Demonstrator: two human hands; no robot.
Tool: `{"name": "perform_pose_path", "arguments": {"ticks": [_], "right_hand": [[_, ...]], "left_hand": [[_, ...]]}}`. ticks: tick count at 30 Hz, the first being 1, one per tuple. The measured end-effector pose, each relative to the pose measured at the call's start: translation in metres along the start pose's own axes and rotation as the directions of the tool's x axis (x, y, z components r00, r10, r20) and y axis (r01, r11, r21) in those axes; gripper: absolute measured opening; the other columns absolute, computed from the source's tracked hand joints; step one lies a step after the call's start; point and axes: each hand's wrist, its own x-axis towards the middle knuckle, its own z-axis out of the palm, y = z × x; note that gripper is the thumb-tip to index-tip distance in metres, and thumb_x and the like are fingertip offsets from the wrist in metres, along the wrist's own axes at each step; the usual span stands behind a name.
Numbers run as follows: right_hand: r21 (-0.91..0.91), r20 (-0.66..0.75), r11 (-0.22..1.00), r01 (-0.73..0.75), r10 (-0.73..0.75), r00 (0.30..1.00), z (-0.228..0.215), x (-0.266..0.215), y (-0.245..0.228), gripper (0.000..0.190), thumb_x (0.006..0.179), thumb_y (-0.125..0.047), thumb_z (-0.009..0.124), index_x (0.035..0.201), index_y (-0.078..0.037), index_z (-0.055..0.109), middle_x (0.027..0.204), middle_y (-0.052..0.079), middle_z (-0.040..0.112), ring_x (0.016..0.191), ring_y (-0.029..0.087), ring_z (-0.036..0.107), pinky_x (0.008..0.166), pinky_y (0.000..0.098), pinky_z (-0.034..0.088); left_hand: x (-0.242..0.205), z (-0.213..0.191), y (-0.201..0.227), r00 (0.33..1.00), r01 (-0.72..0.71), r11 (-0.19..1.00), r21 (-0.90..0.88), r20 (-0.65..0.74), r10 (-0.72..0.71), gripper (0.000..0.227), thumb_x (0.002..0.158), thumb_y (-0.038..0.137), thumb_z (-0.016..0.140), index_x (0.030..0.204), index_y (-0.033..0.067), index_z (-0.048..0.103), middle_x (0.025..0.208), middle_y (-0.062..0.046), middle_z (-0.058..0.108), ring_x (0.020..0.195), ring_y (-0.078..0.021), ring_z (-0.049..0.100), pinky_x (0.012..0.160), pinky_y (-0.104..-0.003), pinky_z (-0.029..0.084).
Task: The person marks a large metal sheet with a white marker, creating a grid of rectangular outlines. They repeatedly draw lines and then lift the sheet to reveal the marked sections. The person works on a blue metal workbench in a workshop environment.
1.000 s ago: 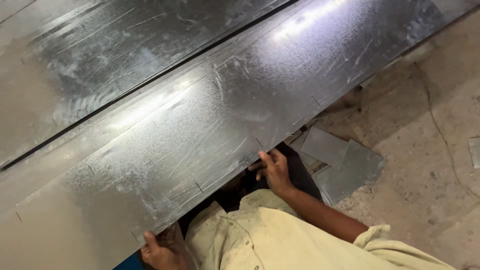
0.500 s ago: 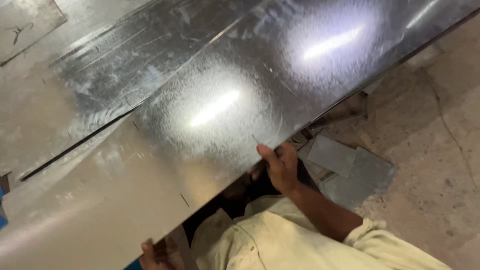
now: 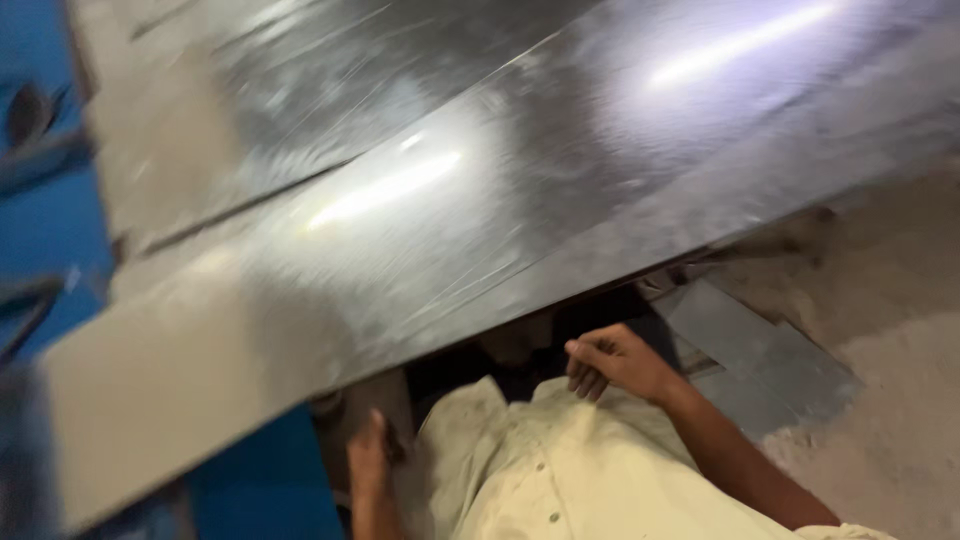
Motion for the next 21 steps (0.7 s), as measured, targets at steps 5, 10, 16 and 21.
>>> {"name": "perform_pose_path", "arguments": {"ticks": [5, 10, 16, 21], "right_hand": [[0.085, 0.428, 0.993, -0.086, 0.042, 0.903, 0.079, 0.034, -0.002, 0.042, 0.100, -0.034, 0.058, 0.119, 0.001, 0.070, 0.097, 0.019, 0.078, 0.078, 0.022, 0.078, 0.066, 0.0357, 0.065], [0.234, 0.434, 0.926, -0.296, 0.173, 0.884, 0.156, 0.085, -0.048, 0.057, 0.096, -0.034, 0.058, 0.144, -0.003, 0.053, 0.115, 0.020, 0.074, 0.089, 0.024, 0.076, 0.074, 0.0367, 0.063], [0.311, 0.473, 0.910, -0.273, 0.101, 0.875, 0.188, 0.114, -0.043, 0.060, 0.098, -0.034, 0.058, 0.148, 0.000, 0.049, 0.118, 0.020, 0.071, 0.094, 0.023, 0.073, 0.080, 0.0360, 0.060], [0.351, 0.473, 0.883, -0.312, 0.120, 0.873, 0.197, 0.122, -0.026, 0.059, 0.100, -0.034, 0.058, 0.148, 0.001, 0.050, 0.119, 0.021, 0.070, 0.095, 0.023, 0.071, 0.081, 0.0347, 0.058]], "left_hand": [[0.022, -0.067, 0.025, 0.863, -0.100, 0.909, -0.405, -0.489, -0.123, 0.039, 0.102, 0.050, 0.063, 0.104, 0.0119, 0.064, 0.084, -0.004, 0.061, 0.065, -0.0179, 0.056, 0.053, -0.034, 0.042], [0.042, -0.102, 0.063, 0.813, -0.174, 0.836, -0.521, -0.554, -0.177, 0.063, 0.093, 0.062, 0.056, 0.131, 0.0127, 0.055, 0.097, -0.009, 0.069, 0.063, -0.0287, 0.067, 0.056, -0.041, 0.052], [0.079, -0.098, 0.058, 0.739, -0.380, 0.761, -0.526, -0.667, -0.092, 0.050, 0.096, 0.043, 0.066, 0.124, 0.0011, 0.064, 0.100, -0.013, 0.070, 0.067, -0.0273, 0.071, 0.053, -0.042, 0.054], [0.092, -0.088, 0.067, 0.654, -0.471, 0.845, -0.254, -0.743, 0.141, 0.034, 0.106, 0.033, 0.062, 0.110, -0.0006, 0.066, 0.093, -0.010, 0.069, 0.068, -0.0182, 0.065, 0.058, -0.034, 0.052]]}}
